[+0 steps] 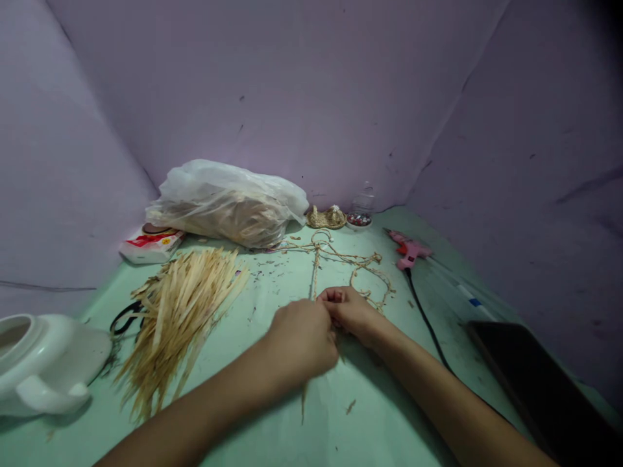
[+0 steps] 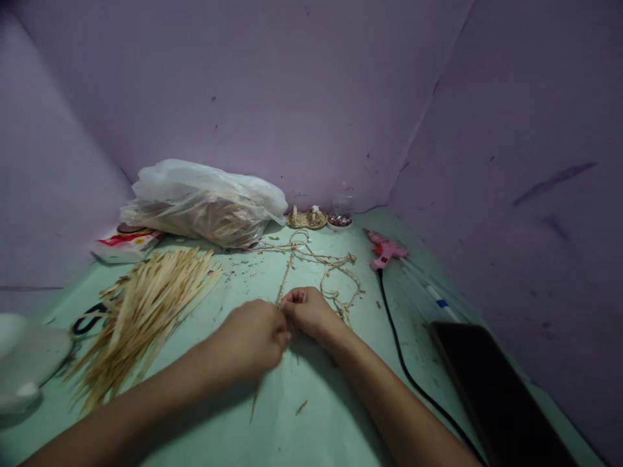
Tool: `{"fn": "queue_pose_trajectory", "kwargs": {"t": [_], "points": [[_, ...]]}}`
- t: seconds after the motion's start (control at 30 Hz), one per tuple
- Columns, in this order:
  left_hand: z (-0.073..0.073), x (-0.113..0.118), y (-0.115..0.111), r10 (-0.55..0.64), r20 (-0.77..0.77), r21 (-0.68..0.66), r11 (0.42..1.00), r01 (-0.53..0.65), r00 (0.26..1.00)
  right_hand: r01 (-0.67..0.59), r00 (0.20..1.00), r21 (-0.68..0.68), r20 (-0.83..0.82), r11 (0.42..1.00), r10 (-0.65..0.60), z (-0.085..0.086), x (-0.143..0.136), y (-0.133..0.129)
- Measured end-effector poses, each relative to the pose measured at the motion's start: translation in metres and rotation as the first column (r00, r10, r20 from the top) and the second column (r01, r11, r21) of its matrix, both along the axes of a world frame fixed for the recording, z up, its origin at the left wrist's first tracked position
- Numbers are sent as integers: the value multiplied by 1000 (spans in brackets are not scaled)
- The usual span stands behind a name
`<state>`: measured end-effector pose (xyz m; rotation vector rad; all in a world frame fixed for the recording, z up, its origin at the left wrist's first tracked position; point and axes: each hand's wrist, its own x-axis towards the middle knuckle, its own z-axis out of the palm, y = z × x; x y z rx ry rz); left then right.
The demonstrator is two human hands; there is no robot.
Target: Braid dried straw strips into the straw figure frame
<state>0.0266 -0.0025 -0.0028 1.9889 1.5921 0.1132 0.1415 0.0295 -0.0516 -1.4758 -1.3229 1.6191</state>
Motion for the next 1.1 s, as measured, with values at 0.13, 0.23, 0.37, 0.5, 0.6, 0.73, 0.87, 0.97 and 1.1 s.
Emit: {"fn": "queue_pose_trajectory", "kwargs": {"t": [0.13,0.23,0.37,0.5,0.6,0.73,0.87,0.97,1.1], "points": [[1,-18,28,257,207,-123,964,-236,944,-45,999,-3,-29,999,45,1,2,0],[-11,-18,37,449,387,-498,837,-228,805,-75,995,18,-66,997,76,0,2,0],[-23,-15,38,524,517,-678,733,-50,677,-110,994,50,0,993,110,-3,3,1],[-26,-15,40,501,490,-615,779,-125,713,-230,954,277,254,933,159,-3,7,1],[-27,-14,41,461,422,-514,831,-213,781,-410,830,430,541,804,134,2,11,-2],[-34,-13,41,393,345,-446,868,-219,853,-560,663,424,745,712,78,9,11,-9],[-48,-15,43,350,405,-351,912,-210,844,-612,525,384,851,691,-8,16,7,-14],[-53,-15,43,340,444,-305,927,-217,829,-589,450,330,892,738,-40,22,6,-16],[-41,-10,38,371,427,-337,912,-235,825,-466,480,271,877,842,-17,30,4,-19]]}}
